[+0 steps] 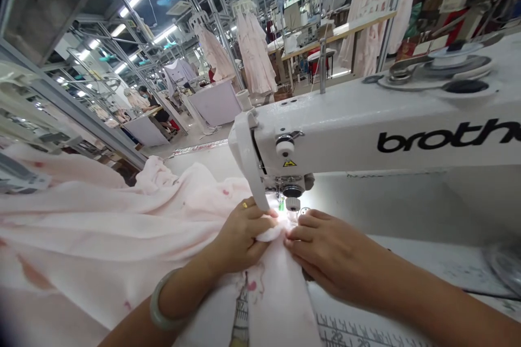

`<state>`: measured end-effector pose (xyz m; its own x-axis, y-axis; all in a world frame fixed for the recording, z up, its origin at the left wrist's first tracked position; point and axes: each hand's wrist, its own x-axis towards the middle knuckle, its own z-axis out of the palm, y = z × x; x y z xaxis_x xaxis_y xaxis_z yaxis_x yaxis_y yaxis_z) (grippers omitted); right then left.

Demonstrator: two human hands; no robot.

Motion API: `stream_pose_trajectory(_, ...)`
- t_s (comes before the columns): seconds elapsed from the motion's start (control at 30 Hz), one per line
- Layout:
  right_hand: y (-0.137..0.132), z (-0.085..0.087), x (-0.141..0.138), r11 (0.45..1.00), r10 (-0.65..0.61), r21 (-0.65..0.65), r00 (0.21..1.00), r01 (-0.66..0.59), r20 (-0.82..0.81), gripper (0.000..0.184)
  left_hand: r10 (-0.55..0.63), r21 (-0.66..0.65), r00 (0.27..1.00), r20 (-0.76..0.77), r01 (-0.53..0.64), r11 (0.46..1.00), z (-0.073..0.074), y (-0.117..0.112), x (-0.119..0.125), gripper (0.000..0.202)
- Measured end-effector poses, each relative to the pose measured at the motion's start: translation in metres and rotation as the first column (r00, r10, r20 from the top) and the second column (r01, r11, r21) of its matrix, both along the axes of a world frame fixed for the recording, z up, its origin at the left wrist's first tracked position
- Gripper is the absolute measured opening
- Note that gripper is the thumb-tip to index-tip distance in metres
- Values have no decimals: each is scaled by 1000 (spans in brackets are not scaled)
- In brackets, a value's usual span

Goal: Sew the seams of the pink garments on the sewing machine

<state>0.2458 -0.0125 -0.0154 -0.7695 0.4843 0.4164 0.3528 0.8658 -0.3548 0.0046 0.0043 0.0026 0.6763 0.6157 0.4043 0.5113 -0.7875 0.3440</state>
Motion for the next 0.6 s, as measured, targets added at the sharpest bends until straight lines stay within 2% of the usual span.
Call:
stream_pose_trajectory(0.1,-1,1,0,1000,7,-6,999,-8,-34,24,-42,36,978,-206,50,998,0,1,-2,11)
stream_pose_trajectory(0.17,-2,0,1,1000,2,12,999,-2,-46,24,-30,35,962,-271,41,999,0,2,-2,11)
stream_pose_trajectory(0.33,-2,1,1,1000,-7,-1,999,7,-32,26,-4,5,966,-260,6,1000,0,2,0,12)
stream_pose_trajectory(0.47,-1,6,3,999,7,-34,1000,-8,-26,24,-64,-43,960,-273,54,998,3,2,0,17)
stream_pose_trajectory(0.6,-1,9,5,1000,10,2,1000,-10,-18,26,-97,-117,959,-267,68,991,7,5,-1,18)
